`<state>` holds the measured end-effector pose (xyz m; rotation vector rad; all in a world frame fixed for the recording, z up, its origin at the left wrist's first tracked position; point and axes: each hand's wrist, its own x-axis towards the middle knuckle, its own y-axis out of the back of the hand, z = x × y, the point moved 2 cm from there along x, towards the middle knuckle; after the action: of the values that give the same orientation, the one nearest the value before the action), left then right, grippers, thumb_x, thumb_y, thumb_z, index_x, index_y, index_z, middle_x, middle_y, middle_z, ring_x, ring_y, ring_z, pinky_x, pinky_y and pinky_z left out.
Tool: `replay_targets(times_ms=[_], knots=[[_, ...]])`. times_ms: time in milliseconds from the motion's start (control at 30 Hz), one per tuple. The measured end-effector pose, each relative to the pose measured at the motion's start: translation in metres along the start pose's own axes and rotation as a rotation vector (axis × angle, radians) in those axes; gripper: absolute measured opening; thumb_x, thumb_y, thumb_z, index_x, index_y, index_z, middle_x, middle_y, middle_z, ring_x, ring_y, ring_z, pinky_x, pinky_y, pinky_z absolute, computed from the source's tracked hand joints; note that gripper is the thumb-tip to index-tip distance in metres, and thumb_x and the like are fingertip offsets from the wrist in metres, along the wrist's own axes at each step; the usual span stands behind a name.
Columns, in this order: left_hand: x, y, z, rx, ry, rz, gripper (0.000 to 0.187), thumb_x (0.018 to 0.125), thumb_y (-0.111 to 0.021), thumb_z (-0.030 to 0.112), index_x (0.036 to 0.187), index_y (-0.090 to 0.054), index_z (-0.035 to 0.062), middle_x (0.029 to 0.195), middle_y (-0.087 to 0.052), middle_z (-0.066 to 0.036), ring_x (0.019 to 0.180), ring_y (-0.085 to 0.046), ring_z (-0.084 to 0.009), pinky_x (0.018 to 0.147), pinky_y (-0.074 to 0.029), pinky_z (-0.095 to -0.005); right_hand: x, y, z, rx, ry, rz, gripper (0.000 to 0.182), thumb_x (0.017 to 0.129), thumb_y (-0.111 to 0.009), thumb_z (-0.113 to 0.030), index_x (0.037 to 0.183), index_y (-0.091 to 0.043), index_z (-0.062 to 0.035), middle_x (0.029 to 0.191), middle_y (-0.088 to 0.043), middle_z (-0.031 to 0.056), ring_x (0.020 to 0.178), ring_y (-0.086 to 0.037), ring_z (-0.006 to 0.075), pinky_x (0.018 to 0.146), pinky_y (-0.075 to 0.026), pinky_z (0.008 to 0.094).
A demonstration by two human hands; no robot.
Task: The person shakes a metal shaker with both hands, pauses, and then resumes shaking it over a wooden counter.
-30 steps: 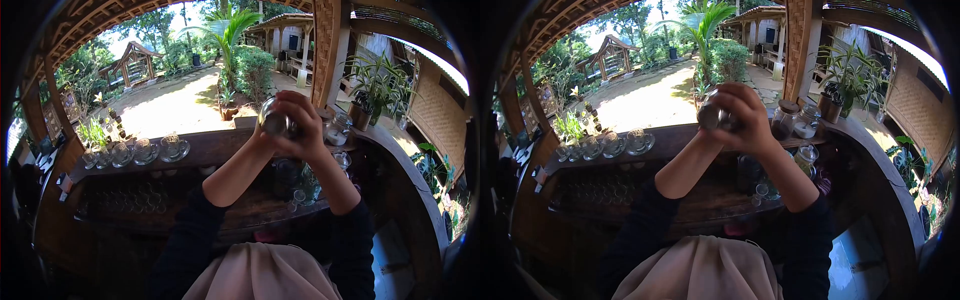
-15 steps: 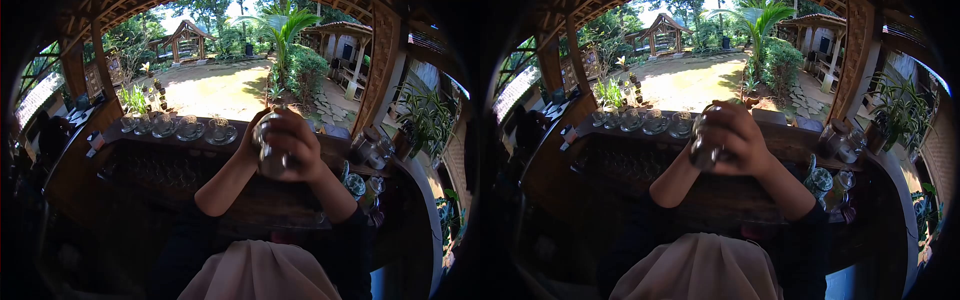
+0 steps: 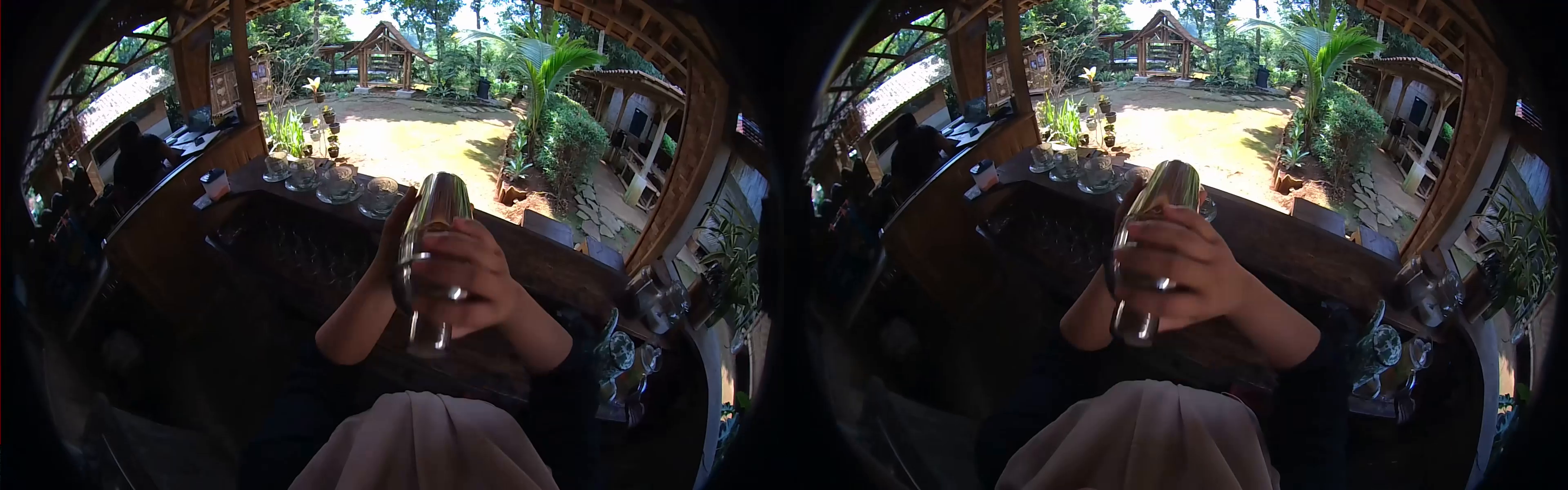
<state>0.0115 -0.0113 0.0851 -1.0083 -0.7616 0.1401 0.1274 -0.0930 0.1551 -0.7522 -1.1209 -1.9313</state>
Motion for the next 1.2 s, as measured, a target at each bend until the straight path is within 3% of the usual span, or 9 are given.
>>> replay_targets(times_ms=[133, 300, 433, 533, 667, 833, 933, 1067, 1200], knots=[[-0.008, 0.072, 0.029, 0.124, -0.415, 0.216, 0.039, 0.100, -0.039, 0.034, 0.118, -0.055, 0.0039, 0.108, -0.064, -0.013, 0.096, -0.066, -0.0243, 0.081, -0.057, -0.0392, -0.026, -0.050, 0.043, 0.349, -0.947, 0.189, 0.047, 0.072, -0.077, -0.030, 0.113, -0.064, -0.0115, 0.120, -0.060, 0.0120, 0.111, -0.060, 0.0349, 0.096, -0.044, 0.0480], [-0.054, -0.049, 0.003, 0.110, -0.235, 0.182, 0.042, 0.099, -0.047, 0.038, 0.125, -0.051, 0.0055, 0.117, -0.060, -0.017, 0.106, -0.063, -0.0279, 0.086, -0.056, -0.0422, 0.030, -0.027, -0.051, 0.036, 0.088, 0.058, 0.027, 0.082, -0.066, -0.019, 0.108, -0.066, -0.0194, 0.119, -0.062, -0.0005, 0.116, -0.060, 0.0227, 0.106, -0.034, 0.0486], [-0.069, -0.052, 0.008, 0.757, -0.701, -0.203, 0.068, 0.093, -0.053, 0.055, 0.144, -0.035, 0.0135, 0.141, -0.043, -0.019, 0.122, -0.052, -0.0359, 0.093, -0.052, -0.0505, -0.010, -0.074, -0.058, 0.138, 0.508, 0.405, 0.019, 0.084, -0.064, -0.020, 0.102, -0.066, -0.0237, 0.120, -0.063, -0.0085, 0.118, -0.059, 0.0205, 0.105, -0.031, 0.0525], [-0.077, -0.002, 0.042, 0.014, -0.272, -0.039, 0.049, 0.100, -0.041, 0.041, 0.132, -0.047, 0.0052, 0.123, -0.057, -0.019, 0.108, -0.062, -0.0309, 0.090, -0.054, -0.0488, 0.009, -0.070, 0.007, 0.241, -0.014, 0.101, 0.030, 0.080, -0.071, -0.024, 0.108, -0.066, -0.0172, 0.122, -0.061, 0.0044, 0.113, -0.061, 0.0279, 0.100, -0.038, 0.0500], [-0.082, 0.044, 0.057, 0.016, -0.618, 0.197, 0.049, 0.100, -0.039, 0.043, 0.126, -0.052, 0.0039, 0.118, -0.060, -0.017, 0.102, -0.064, -0.0294, 0.089, -0.055, -0.0464, -0.007, -0.114, 0.041, 0.494, -0.789, 0.138, 0.049, 0.074, -0.076, -0.033, 0.114, -0.064, -0.0066, 0.124, -0.058, 0.0184, 0.116, -0.056, 0.0386, 0.098, -0.044, 0.0503], [-0.083, -0.058, 0.033, 0.094, -0.306, 0.143, 0.052, 0.096, -0.054, 0.043, 0.136, -0.042, 0.0117, 0.132, -0.049, -0.015, 0.123, -0.052, -0.0315, 0.097, -0.051, -0.0431, 0.043, -0.052, -0.045, 0.221, 0.084, 0.118, 0.024, 0.083, -0.065, -0.017, 0.107, -0.067, -0.0213, 0.121, -0.062, -0.0043, 0.122, -0.055, 0.0233, 0.108, -0.031, 0.0557], [-0.072, -0.074, 0.027, 0.863, -0.732, -0.575, 0.067, 0.094, -0.057, 0.044, 0.148, -0.028, 0.0153, 0.146, -0.037, -0.019, 0.131, -0.044, -0.0360, 0.101, -0.047, -0.0489, 0.038, -0.052, -0.055, 0.121, 0.516, 0.253, 0.024, 0.083, -0.065, -0.016, 0.106, -0.066, -0.0236, 0.116, -0.064, -0.0101, 0.118, -0.056, 0.0083, 0.108, -0.033, 0.0512], [-0.088, 0.004, 0.054, 0.272, -0.347, -0.043, 0.059, 0.095, -0.059, 0.038, 0.142, -0.036, 0.0113, 0.140, -0.043, -0.016, 0.128, -0.047, -0.0344, 0.101, -0.046, -0.0512, 0.020, -0.076, 0.008, 0.243, 0.086, 0.139, 0.036, 0.078, -0.073, -0.024, 0.111, -0.065, -0.0157, 0.119, -0.064, 0.0045, 0.115, -0.060, 0.0236, 0.103, -0.039, 0.0504], [-0.071, 0.050, 0.069, 0.226, -0.720, 0.378, 0.049, 0.099, -0.045, 0.040, 0.131, -0.046, 0.0031, 0.119, -0.059, -0.019, 0.106, -0.062, -0.0245, 0.086, -0.056, -0.0420, -0.003, -0.109, 0.040, 0.403, -0.635, 0.127, 0.045, 0.077, -0.073, -0.033, 0.114, -0.065, -0.0092, 0.122, -0.061, 0.0153, 0.114, -0.058, 0.0370, 0.100, -0.042, 0.0512]])
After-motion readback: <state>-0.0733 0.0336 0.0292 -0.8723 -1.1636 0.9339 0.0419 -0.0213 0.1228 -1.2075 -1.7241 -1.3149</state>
